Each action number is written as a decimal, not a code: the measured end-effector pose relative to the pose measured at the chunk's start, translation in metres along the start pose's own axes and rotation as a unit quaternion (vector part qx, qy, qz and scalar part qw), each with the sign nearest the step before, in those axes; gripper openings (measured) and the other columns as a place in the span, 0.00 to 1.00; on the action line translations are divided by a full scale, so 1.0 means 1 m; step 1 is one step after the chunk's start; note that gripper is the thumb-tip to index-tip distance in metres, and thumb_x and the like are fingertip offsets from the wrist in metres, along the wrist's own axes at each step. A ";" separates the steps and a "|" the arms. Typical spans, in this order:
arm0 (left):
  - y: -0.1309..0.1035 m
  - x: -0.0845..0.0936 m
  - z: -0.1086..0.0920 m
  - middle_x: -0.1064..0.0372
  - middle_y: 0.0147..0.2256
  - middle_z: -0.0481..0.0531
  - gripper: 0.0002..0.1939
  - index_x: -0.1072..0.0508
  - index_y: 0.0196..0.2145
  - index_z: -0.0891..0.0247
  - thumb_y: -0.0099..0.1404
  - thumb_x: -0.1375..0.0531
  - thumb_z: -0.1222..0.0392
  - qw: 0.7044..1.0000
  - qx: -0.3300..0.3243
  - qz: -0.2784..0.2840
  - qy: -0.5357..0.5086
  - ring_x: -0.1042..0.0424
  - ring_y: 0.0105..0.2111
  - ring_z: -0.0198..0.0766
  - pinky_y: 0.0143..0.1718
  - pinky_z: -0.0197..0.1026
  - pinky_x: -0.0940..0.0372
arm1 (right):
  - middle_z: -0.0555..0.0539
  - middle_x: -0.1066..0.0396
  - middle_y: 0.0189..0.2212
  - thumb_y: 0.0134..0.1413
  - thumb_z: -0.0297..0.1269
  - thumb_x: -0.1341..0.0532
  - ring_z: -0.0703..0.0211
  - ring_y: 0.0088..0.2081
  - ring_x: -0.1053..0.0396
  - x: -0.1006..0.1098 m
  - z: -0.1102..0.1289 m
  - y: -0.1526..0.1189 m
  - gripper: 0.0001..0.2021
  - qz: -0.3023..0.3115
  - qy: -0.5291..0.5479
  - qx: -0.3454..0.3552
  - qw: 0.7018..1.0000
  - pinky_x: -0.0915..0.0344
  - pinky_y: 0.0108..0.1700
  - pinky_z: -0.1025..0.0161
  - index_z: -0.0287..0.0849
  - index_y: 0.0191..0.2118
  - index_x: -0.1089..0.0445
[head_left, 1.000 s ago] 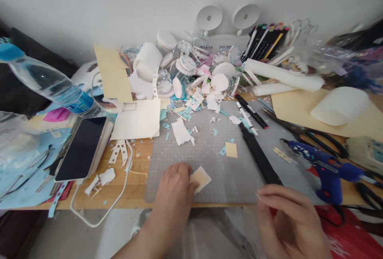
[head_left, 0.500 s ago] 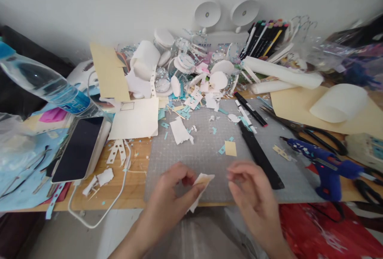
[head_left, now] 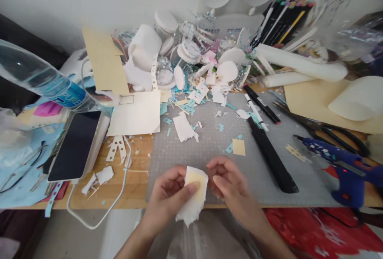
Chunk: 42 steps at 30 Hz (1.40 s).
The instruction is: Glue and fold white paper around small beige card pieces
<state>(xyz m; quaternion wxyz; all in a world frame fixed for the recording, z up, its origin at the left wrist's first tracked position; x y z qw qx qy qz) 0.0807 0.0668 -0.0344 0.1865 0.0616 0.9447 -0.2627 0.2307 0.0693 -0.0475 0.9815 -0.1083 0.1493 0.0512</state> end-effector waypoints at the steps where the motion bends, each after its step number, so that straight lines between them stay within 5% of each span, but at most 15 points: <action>1: -0.001 0.001 -0.001 0.31 0.22 0.45 0.15 0.23 0.30 0.64 0.54 0.27 0.50 1.000 0.006 -0.011 -0.004 0.38 0.19 0.25 0.19 0.26 0.43 | 0.54 0.36 0.25 0.60 0.41 0.37 0.69 0.23 0.41 0.004 0.002 0.001 0.06 -0.030 0.002 0.020 0.999 0.45 0.22 0.71 0.48 0.41 0.30; 9: -0.002 0.001 -0.003 0.29 0.22 0.45 0.11 0.19 0.29 0.61 0.52 0.26 0.52 0.999 0.002 -0.004 -0.039 0.39 0.19 0.24 0.20 0.25 0.42 | 0.58 0.43 0.19 0.60 0.37 0.37 0.70 0.20 0.49 0.041 0.031 0.004 0.01 -0.239 0.007 0.160 0.958 0.49 0.23 0.71 0.48 0.37 0.29; 11: 0.001 0.004 -0.001 0.28 0.23 0.45 0.09 0.18 0.30 0.60 0.54 0.27 0.54 0.999 -0.014 0.012 -0.040 0.38 0.20 0.24 0.21 0.25 0.41 | 0.56 0.40 0.22 0.61 0.38 0.38 0.70 0.21 0.46 0.039 0.031 0.002 0.03 -0.217 -0.022 0.143 0.965 0.47 0.23 0.70 0.48 0.37 0.28; 14: 0.004 0.006 0.001 0.26 0.25 0.46 0.05 0.18 0.33 0.57 0.58 0.29 0.56 0.997 -0.032 0.055 -0.034 0.36 0.21 0.25 0.22 0.24 0.40 | 0.52 0.34 0.28 0.64 0.42 0.41 0.68 0.25 0.40 0.020 0.023 0.000 0.07 -0.101 -0.085 0.089 0.987 0.43 0.24 0.70 0.50 0.41 0.27; 20: 0.005 0.003 -0.003 0.26 0.26 0.46 0.03 0.18 0.35 0.57 0.62 0.32 0.59 0.994 -0.044 0.094 -0.013 0.34 0.23 0.26 0.25 0.24 0.38 | 0.52 0.32 0.33 0.65 0.43 0.42 0.65 0.33 0.34 -0.009 0.018 0.001 0.07 0.065 -0.128 0.078 0.987 0.36 0.34 0.69 0.49 0.40 0.29; 31: 0.005 -0.003 -0.006 0.28 0.26 0.46 0.02 0.19 0.34 0.60 0.63 0.34 0.62 0.993 -0.058 0.100 0.027 0.33 0.24 0.26 0.27 0.25 0.35 | 0.53 0.35 0.31 0.63 0.39 0.39 0.66 0.32 0.38 -0.001 0.015 0.002 0.02 0.087 -0.073 0.059 0.992 0.39 0.33 0.70 0.50 0.37 0.30; 42: 0.004 -0.002 -0.005 0.30 0.24 0.48 0.08 0.20 0.30 0.64 0.61 0.33 0.56 0.992 -0.065 0.039 0.099 0.36 0.24 0.29 0.26 0.29 0.37 | 0.52 0.34 0.29 0.60 0.31 0.39 0.65 0.30 0.36 -0.003 0.022 0.002 0.03 0.071 -0.083 0.090 0.990 0.37 0.31 0.68 0.48 0.37 0.28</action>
Point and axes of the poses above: each hand's wrist, its own y-axis towards the middle knuckle, its own x-axis out of the back of the hand, z = x × y, the point moved 5 cm from there along y, towards the middle knuckle
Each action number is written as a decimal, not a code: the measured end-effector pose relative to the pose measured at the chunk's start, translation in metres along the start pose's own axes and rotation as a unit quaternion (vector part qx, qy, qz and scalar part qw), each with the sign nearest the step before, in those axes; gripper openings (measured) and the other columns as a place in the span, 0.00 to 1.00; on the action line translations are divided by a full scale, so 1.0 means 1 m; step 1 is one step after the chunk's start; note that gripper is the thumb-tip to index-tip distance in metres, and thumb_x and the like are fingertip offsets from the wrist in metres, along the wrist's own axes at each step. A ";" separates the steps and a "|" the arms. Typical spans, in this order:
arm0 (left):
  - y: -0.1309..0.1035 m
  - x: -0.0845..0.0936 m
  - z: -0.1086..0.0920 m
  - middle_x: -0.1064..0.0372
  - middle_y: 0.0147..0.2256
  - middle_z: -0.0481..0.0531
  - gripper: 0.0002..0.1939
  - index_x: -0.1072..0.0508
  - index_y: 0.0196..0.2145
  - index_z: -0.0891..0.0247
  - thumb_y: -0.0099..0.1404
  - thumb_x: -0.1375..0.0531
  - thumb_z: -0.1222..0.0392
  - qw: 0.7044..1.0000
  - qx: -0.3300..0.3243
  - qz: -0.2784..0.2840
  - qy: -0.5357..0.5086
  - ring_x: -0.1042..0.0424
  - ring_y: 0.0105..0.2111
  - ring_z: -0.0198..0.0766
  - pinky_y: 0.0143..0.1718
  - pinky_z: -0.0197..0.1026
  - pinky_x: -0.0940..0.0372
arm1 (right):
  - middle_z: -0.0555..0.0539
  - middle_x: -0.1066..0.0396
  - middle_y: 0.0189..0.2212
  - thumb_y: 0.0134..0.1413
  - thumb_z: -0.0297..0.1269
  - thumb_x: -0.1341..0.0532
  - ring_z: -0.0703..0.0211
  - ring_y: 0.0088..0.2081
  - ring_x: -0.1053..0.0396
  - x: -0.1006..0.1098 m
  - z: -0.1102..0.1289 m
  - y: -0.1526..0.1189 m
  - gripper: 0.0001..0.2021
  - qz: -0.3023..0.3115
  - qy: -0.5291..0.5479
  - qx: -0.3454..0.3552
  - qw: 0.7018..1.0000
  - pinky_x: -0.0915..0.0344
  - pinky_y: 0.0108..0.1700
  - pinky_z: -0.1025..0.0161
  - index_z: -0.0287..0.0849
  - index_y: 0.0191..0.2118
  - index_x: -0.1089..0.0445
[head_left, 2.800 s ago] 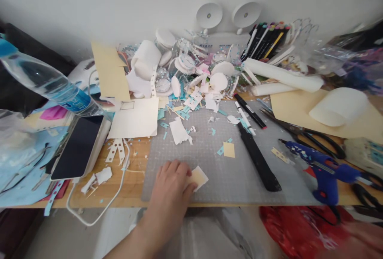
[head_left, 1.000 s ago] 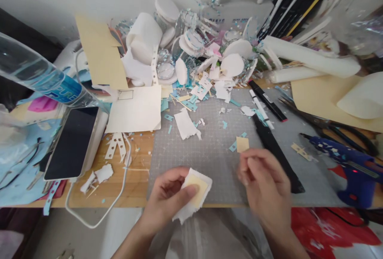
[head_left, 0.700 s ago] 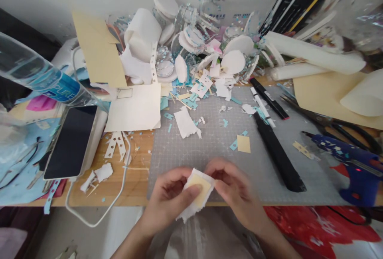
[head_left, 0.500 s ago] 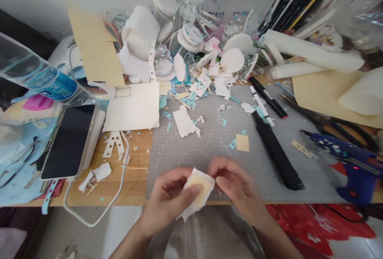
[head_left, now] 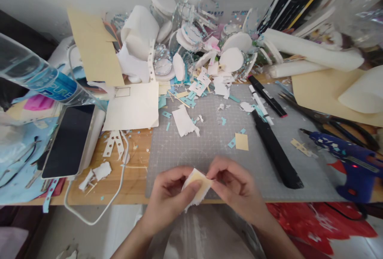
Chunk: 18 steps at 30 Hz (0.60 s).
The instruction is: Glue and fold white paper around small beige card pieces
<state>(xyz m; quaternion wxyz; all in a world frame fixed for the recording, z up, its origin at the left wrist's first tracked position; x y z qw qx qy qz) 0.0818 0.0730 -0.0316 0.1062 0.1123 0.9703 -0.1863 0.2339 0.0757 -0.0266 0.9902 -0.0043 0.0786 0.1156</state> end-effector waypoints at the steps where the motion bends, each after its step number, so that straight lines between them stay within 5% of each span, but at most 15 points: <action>1: 0.001 0.000 -0.001 0.31 0.23 0.48 0.08 0.20 0.29 0.64 0.61 0.33 0.56 1.000 -0.001 0.000 -0.001 0.37 0.23 0.29 0.26 0.29 0.37 | 0.51 0.34 0.29 0.60 0.32 0.38 0.65 0.30 0.36 0.000 0.000 0.000 0.03 0.003 -0.001 0.002 1.000 0.37 0.31 0.68 0.47 0.37 0.28; 8: 0.001 0.006 0.002 0.28 0.24 0.49 0.11 0.19 0.29 0.64 0.60 0.32 0.53 1.000 0.009 0.018 0.002 0.36 0.23 0.30 0.26 0.31 0.38 | 0.51 0.35 0.29 0.66 0.45 0.43 0.64 0.29 0.37 0.002 -0.005 -0.001 0.11 0.045 0.036 -0.008 0.998 0.39 0.31 0.66 0.47 0.39 0.27; 18: 0.002 0.012 0.008 0.31 0.24 0.49 0.15 0.19 0.30 0.64 0.60 0.33 0.48 0.996 0.049 0.071 0.015 0.38 0.24 0.31 0.27 0.32 0.41 | 0.50 0.34 0.32 0.63 0.36 0.40 0.63 0.33 0.36 -0.001 -0.003 -0.001 0.04 0.044 -0.004 -0.007 0.999 0.38 0.34 0.66 0.48 0.38 0.28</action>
Point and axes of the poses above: each hand's wrist, its own y-axis towards the middle knuckle, its own x-axis out of the back of the hand, z = x × y, the point moved 5 cm from there along y, towards the middle knuckle
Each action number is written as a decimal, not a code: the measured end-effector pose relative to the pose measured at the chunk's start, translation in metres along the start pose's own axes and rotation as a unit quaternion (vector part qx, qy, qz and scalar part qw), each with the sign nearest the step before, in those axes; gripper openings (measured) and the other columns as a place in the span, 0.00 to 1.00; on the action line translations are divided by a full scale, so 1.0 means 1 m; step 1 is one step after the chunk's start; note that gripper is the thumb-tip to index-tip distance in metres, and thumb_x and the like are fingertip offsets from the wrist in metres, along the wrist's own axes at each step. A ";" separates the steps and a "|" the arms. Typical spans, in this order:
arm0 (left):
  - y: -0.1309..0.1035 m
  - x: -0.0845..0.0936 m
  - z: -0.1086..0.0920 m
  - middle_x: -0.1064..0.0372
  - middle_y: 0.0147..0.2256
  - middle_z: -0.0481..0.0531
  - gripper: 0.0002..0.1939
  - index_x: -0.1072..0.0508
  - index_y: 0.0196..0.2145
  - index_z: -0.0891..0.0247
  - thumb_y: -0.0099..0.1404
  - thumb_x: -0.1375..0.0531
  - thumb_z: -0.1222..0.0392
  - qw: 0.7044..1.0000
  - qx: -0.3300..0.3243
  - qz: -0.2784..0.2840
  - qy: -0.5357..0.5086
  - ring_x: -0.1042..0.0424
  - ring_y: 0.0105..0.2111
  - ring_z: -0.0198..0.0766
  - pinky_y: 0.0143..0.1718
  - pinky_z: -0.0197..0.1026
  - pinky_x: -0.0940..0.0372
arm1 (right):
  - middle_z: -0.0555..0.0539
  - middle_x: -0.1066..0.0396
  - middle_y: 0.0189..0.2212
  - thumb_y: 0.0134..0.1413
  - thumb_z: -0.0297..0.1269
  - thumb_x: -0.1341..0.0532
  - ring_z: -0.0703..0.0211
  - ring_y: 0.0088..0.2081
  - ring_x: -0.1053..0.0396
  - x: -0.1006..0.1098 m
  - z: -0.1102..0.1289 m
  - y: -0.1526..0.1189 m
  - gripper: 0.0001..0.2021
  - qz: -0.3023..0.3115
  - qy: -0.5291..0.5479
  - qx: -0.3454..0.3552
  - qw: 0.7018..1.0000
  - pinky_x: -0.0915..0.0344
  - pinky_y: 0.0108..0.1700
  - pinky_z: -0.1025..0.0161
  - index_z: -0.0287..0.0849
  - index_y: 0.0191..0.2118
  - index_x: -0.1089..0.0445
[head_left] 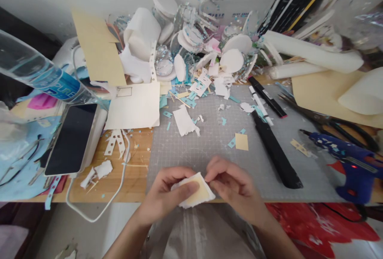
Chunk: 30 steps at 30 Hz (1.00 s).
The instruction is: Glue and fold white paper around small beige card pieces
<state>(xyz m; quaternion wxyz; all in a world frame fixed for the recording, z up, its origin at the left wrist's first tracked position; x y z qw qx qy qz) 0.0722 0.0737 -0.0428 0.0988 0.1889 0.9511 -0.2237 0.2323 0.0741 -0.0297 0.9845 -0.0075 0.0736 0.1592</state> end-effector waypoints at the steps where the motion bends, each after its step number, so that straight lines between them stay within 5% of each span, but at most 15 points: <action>1: 0.000 0.000 -0.001 0.31 0.24 0.49 0.15 0.19 0.30 0.65 0.60 0.34 0.48 1.000 0.003 0.005 0.004 0.39 0.23 0.31 0.27 0.32 0.42 | 0.49 0.35 0.34 0.63 0.36 0.40 0.63 0.34 0.36 0.000 0.000 0.000 0.03 -0.002 -0.004 0.004 1.000 0.38 0.35 0.66 0.48 0.38 0.28; 30: 0.003 -0.005 -0.009 0.30 0.24 0.51 0.15 0.19 0.30 0.64 0.63 0.36 0.49 0.999 -0.012 0.009 0.040 0.37 0.25 0.33 0.28 0.34 0.39 | 0.49 0.37 0.36 0.57 0.28 0.41 0.63 0.31 0.38 -0.005 0.004 -0.001 0.08 0.014 -0.106 0.050 0.993 0.38 0.32 0.64 0.48 0.40 0.33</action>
Point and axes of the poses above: each hand's wrist, its own y-axis towards the middle knuckle, its own x-axis out of the back of the hand, z = x × y, the point moved 5 cm from there along y, towards the middle knuckle
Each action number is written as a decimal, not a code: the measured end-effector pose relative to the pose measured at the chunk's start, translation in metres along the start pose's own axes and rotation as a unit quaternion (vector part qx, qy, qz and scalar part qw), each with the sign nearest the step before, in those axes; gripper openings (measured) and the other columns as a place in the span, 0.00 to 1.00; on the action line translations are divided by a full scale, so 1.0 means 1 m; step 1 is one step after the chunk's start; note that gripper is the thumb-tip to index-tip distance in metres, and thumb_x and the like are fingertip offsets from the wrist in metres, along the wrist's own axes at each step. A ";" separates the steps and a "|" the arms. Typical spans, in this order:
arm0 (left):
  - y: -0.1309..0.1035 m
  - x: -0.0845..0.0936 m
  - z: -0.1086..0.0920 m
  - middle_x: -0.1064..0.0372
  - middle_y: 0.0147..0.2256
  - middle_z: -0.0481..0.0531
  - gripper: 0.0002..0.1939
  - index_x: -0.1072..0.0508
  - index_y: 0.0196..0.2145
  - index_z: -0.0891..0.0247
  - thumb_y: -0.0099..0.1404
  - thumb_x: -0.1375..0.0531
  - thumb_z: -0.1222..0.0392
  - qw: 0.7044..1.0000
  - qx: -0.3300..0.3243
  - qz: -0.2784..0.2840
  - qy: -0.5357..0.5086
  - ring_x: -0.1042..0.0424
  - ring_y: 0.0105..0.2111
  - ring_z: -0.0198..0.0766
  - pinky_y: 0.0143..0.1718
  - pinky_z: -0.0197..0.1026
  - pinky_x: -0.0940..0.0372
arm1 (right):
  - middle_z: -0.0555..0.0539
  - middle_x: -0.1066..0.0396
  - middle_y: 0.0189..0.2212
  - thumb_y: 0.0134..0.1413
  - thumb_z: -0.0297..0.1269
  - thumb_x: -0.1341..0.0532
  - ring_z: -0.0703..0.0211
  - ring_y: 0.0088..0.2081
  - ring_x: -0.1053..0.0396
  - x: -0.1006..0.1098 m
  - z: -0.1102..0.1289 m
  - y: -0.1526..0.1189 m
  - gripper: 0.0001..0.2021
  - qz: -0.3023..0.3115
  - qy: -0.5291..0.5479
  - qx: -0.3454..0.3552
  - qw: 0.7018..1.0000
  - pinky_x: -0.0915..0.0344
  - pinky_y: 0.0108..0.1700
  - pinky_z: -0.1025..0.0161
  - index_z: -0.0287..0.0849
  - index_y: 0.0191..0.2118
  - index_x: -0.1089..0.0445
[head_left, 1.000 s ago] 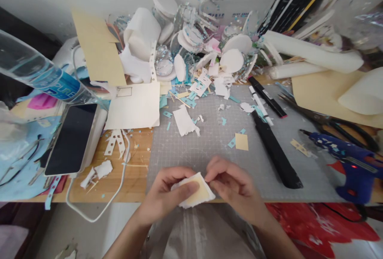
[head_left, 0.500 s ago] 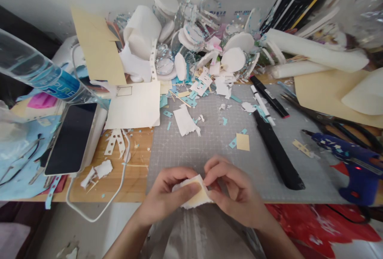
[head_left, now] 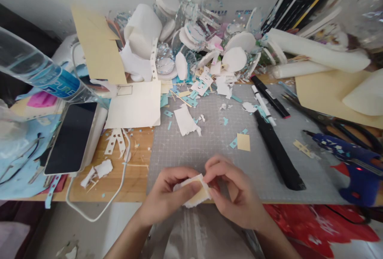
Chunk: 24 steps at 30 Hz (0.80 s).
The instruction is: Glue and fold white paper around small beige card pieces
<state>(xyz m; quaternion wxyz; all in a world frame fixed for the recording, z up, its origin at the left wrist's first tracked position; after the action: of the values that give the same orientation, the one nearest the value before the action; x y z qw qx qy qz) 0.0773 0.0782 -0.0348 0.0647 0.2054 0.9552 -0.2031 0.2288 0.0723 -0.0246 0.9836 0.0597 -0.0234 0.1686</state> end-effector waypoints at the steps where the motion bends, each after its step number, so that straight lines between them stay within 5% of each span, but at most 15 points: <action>1: 0.000 0.000 0.001 0.29 0.25 0.51 0.15 0.19 0.31 0.64 0.63 0.36 0.48 1.000 0.001 -0.002 -0.003 0.37 0.24 0.33 0.27 0.34 0.39 | 0.49 0.38 0.36 0.57 0.28 0.41 0.63 0.31 0.38 0.000 0.000 0.001 0.08 -0.003 -0.004 -0.001 1.000 0.38 0.31 0.64 0.48 0.40 0.33; 24: 0.005 -0.003 -0.002 0.32 0.22 0.48 0.14 0.23 0.25 0.66 0.61 0.34 0.52 0.999 -0.021 -0.030 0.015 0.39 0.24 0.31 0.26 0.31 0.41 | 0.51 0.38 0.37 0.56 0.25 0.43 0.64 0.32 0.38 -0.004 0.000 0.002 0.14 -0.007 -0.009 0.015 1.000 0.38 0.33 0.66 0.50 0.45 0.34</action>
<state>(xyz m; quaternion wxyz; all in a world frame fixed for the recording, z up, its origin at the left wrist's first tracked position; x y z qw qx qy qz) 0.0815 0.0821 -0.0340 0.0490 0.1782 0.9658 -0.1818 0.2244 0.0726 -0.0250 0.9834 0.0764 -0.0298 0.1619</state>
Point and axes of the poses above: each hand's wrist, its own y-axis towards the middle knuckle, its own x-axis out of the back of the hand, z = x × y, the point moved 5 cm from there along y, towards the middle knuckle
